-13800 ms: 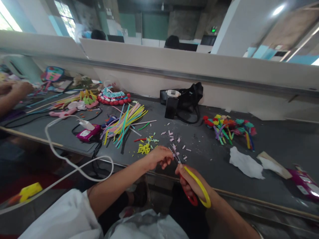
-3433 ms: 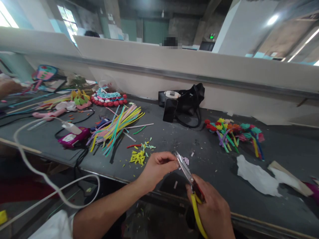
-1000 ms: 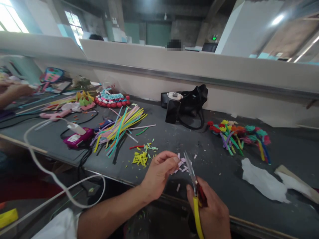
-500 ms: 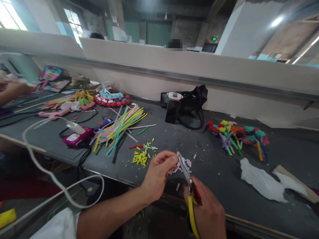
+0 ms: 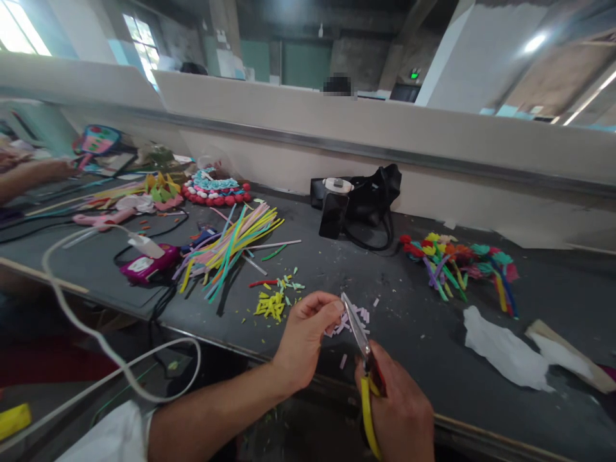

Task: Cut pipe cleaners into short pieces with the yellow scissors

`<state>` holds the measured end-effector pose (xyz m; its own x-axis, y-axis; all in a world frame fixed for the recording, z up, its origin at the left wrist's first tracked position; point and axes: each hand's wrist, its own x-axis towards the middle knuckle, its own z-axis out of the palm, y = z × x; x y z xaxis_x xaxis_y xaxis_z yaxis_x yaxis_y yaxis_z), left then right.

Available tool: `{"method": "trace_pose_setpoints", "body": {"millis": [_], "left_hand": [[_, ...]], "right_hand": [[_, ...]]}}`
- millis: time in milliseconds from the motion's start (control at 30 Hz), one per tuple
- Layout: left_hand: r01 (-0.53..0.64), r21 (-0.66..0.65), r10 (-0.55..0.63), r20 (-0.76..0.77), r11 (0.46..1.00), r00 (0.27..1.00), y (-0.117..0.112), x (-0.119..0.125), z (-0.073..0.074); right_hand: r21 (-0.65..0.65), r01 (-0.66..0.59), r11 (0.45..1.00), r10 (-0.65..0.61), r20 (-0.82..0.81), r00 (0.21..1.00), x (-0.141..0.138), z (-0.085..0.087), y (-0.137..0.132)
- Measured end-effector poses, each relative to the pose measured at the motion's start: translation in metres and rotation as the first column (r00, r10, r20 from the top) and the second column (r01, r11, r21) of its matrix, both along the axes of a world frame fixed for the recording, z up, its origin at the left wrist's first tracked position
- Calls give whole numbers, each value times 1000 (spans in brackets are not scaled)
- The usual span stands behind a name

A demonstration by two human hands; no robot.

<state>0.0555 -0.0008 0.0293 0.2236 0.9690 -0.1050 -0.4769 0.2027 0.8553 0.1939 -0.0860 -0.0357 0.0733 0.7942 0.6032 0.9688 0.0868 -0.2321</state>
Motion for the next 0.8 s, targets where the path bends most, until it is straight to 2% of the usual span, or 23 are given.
{"method": "trace_pose_setpoints", "body": {"millis": [167,300,367,433,500,567,667,733,800], "left_hand": [[-14,-18,14,-11,1000,1000,0,0,1],[-2,-7,2,-35,1000,999,1,1,2],[6,33,-3,-112,999,994,7,1,0],[23,101,4,-256,995,967,19,-1,-6],[65,188,20,-421,980,907,36,-3,-14],[104,287,84,-573,952,815,54,-6,-22],[198,440,253,-768,876,588,74,-9,-32],[273,491,339,-824,828,453,82,-8,-37],[314,501,377,-845,806,379,87,-6,-40]], "right_hand": [[7,-15,1000,15,14,1000,1,-5,-1],[-15,-11,1000,10,-64,998,1,2,1],[-33,20,999,-24,-133,991,3,8,3],[-60,53,997,-64,-193,979,7,13,4],[-89,79,993,-98,-228,969,11,17,4],[-109,89,990,-114,-253,961,15,18,4],[-135,77,988,-113,-284,952,18,18,3],[-146,64,987,-105,-296,949,19,17,2],[-156,55,986,-101,-303,948,19,17,0]]}}
